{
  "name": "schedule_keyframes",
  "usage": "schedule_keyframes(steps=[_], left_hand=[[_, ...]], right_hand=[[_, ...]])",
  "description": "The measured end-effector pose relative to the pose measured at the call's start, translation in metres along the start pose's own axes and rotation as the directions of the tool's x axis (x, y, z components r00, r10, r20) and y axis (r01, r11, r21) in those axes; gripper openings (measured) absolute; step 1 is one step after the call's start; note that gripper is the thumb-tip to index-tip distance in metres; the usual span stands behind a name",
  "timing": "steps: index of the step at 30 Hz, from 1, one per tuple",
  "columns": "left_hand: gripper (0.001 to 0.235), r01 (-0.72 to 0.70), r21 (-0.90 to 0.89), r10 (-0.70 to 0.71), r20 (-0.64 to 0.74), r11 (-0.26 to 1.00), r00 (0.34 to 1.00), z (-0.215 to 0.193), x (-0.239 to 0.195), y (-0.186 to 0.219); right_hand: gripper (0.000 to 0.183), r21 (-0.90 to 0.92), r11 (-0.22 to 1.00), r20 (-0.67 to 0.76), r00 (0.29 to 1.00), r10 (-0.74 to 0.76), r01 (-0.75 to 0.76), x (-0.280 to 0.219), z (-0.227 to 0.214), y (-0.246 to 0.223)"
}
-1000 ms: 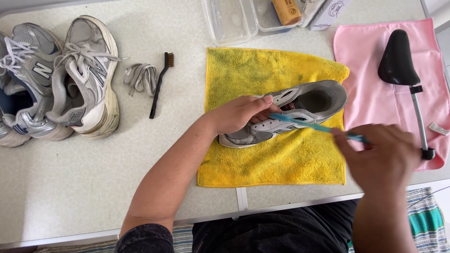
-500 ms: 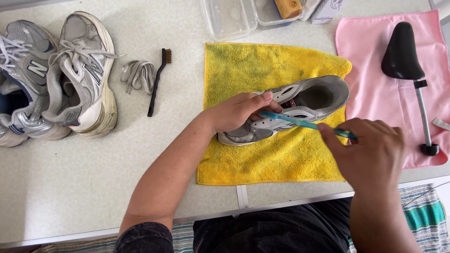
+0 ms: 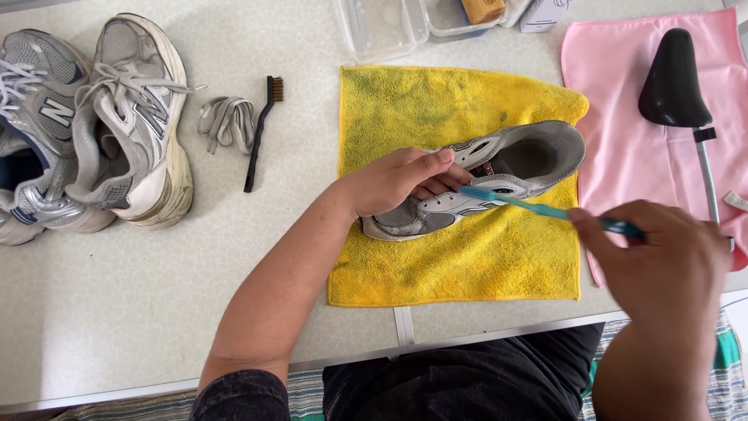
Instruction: The person scrubs the upper and sole of a white sneaker using a toothbrush and cleaning solution. They then wipe the shoe with a yellow towel, remove the laces, and scrub the laces separately with the toothbrush.
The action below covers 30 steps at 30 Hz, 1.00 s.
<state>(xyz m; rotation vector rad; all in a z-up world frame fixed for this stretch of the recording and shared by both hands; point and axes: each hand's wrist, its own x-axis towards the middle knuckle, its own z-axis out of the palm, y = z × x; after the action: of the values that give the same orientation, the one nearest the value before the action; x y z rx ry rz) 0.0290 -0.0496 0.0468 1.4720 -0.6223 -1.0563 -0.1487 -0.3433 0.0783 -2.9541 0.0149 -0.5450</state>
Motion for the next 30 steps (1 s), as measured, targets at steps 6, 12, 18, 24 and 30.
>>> schedule_keyframes(steps=[6, 12, 18, 24, 30], left_hand=[[0.081, 0.025, -0.036, -0.024, 0.011, 0.999, 1.000, 0.003, -0.002, 0.002], [0.081, 0.031, -0.009, -0.031, -0.005, 0.999, 1.000, 0.001, -0.001, 0.000], [0.081, 0.070, -0.042, -0.071, -0.024, 0.997, 0.997, 0.003, -0.002, 0.000], [0.079, 0.055, -0.119, -0.056, -0.010, 0.991, 0.998, 0.003, -0.001, -0.003], [0.086, 0.070, -0.102, -0.071, -0.015, 0.992, 0.997, 0.003, -0.002, -0.002]], right_hand=[[0.020, 0.200, 0.973, -0.134, 0.987, -0.090, 0.116, -0.014, 0.052, 0.003], [0.019, 0.257, 0.957, -0.211, 0.974, -0.078, 0.132, -0.034, 0.070, 0.023], [0.017, 0.209, 0.978, -0.241, 0.969, 0.050, 0.001, -0.048, 0.082, 0.050], [0.024, 0.300, 0.954, -0.323, 0.942, 0.090, 0.012, -0.045, 0.080, 0.053], [0.025, 0.306, 0.951, -0.305, 0.941, 0.146, -0.049, -0.047, 0.082, 0.060]])
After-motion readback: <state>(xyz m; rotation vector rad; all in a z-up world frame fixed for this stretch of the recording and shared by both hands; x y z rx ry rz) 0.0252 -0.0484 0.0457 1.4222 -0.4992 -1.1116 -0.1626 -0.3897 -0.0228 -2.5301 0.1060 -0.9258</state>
